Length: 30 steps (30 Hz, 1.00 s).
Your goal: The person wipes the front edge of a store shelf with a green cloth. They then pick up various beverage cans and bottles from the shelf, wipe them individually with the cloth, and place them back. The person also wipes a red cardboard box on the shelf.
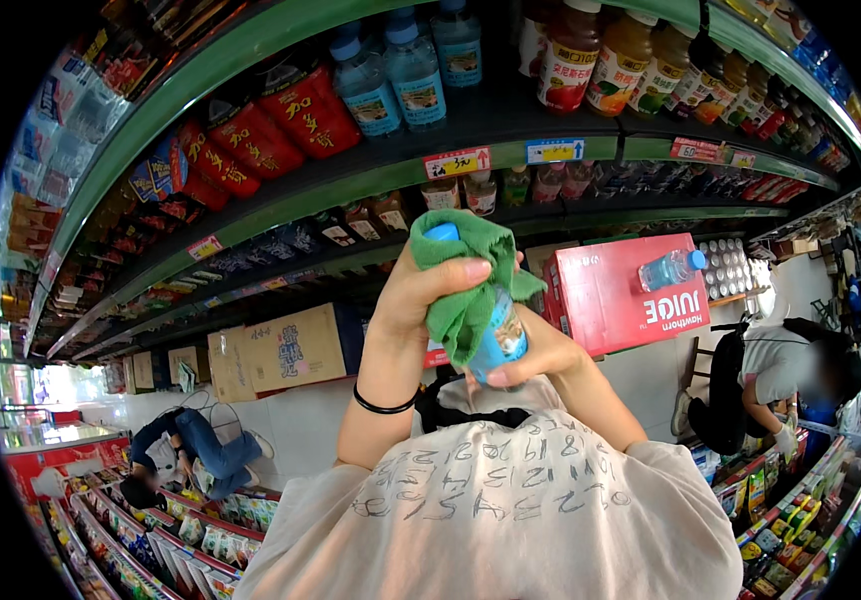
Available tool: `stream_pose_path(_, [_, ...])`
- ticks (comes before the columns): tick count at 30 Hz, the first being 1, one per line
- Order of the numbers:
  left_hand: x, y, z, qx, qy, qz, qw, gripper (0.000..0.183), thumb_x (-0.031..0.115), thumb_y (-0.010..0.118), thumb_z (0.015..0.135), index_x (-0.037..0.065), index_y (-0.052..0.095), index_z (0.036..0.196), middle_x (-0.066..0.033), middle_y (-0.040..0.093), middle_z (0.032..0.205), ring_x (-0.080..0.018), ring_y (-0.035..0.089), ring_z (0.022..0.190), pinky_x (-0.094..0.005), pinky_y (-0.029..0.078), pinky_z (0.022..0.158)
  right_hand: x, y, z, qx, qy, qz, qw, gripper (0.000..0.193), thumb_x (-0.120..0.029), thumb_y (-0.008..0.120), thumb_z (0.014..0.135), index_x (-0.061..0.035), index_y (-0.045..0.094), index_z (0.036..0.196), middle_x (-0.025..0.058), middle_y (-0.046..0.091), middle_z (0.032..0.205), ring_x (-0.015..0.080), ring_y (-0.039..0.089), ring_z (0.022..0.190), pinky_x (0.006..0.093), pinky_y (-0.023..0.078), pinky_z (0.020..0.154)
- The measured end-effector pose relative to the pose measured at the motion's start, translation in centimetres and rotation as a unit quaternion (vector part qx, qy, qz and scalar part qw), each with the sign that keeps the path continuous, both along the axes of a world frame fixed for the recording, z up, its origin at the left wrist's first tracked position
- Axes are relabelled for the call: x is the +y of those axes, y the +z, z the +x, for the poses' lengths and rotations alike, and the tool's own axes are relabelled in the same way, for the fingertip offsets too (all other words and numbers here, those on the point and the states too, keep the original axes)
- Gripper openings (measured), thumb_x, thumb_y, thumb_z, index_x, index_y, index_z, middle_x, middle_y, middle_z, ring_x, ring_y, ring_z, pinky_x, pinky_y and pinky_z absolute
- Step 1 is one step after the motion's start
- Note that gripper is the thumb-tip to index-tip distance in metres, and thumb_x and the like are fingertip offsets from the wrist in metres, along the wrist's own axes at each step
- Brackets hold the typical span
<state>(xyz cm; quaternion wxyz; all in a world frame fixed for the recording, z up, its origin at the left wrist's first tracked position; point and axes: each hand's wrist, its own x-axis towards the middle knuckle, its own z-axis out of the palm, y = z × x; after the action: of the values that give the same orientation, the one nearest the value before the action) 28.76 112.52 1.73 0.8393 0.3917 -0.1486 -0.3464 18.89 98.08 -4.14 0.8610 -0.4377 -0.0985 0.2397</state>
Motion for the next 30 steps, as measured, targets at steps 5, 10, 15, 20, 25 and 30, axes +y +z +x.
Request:
stream_pose_path(5, [-1.7,-2.9,0.7,-0.049,-0.126,-0.201,0.970,0.044,0.020,0.074,0.074,0.001,0.059,0.111,-0.0176,0.068,0.099,-0.0315,0.066,0.103,-0.0492,0.045,0.105,1.3,-0.4,-1.3,0.074,0.118,0.304,0.942,0.059,-0.024,0.079,0.067,0.0093,0.052,0.108,0.0175,0.060,0.086,0.0253,0.064,0.071,0.0346,0.056,0.062])
stream_pose_path(10, [-3.7,-0.7,-2.4,0.046,-0.043,-0.178,0.982,0.061,0.058,0.062,0.085,0.004,0.058,0.114,-0.0118,0.063,0.099,-0.0267,0.061,0.110,-0.0499,0.042,0.110,1.5,-1.8,0.3,0.008,0.246,0.488,0.837,0.068,-0.029,0.078,0.067,0.0100,0.044,0.112,0.0193,0.057,0.082,0.0284,0.064,0.068,0.0327,0.055,0.055])
stream_pose_path(15, [-3.4,-6.6,1.3,0.155,-0.130,-0.325,0.924,0.081,0.070,0.042,0.093,0.003,0.048,0.139,-0.0191,0.053,0.138,-0.0349,0.049,0.130,-0.0542,0.034,0.114,-0.4,-1.8,0.1,0.001,0.168,0.430,0.887,0.066,-0.029,0.077,0.070,0.0107,0.045,0.111,0.0195,0.057,0.082,0.0283,0.064,0.068,0.0347,0.053,0.051])
stream_pose_path(20, [-1.9,-6.0,1.7,0.258,0.079,-0.125,0.955,0.068,0.060,0.047,0.095,0.004,0.056,0.133,-0.0126,0.061,0.131,-0.0309,0.057,0.120,-0.0504,0.043,0.105,-5.0,-1.1,-2.8,0.008,0.004,0.021,1.000,0.055,-0.026,0.082,0.073,0.0044,0.059,0.112,0.0124,0.065,0.091,0.0212,0.066,0.076,0.0361,0.056,0.070])
stream_pose_path(25, [-2.6,-7.3,0.0,0.105,0.045,0.105,0.988,0.038,0.026,0.059,0.098,-0.003,0.056,0.122,-0.0170,0.066,0.113,-0.0295,0.067,0.102,-0.0413,0.055,0.088,-4.7,-1.2,-4.3,-0.036,-0.123,-0.406,0.905,0.057,-0.028,0.082,0.064,0.0067,0.057,0.102,0.0189,0.069,0.088,0.0258,0.069,0.081,0.0353,0.054,0.073])
stream_pose_path(30, [-3.0,-7.8,-0.4,0.101,-0.036,0.120,0.987,0.033,0.022,0.057,0.100,-0.002,0.055,0.123,-0.0177,0.065,0.115,-0.0341,0.065,0.111,-0.0518,0.054,0.092,-5.0,-2.6,-6.2,-0.075,-0.160,-0.482,0.858,0.059,-0.025,0.082,0.062,0.0058,0.054,0.103,0.0233,0.067,0.086,0.0377,0.067,0.082,0.0412,0.053,0.074])
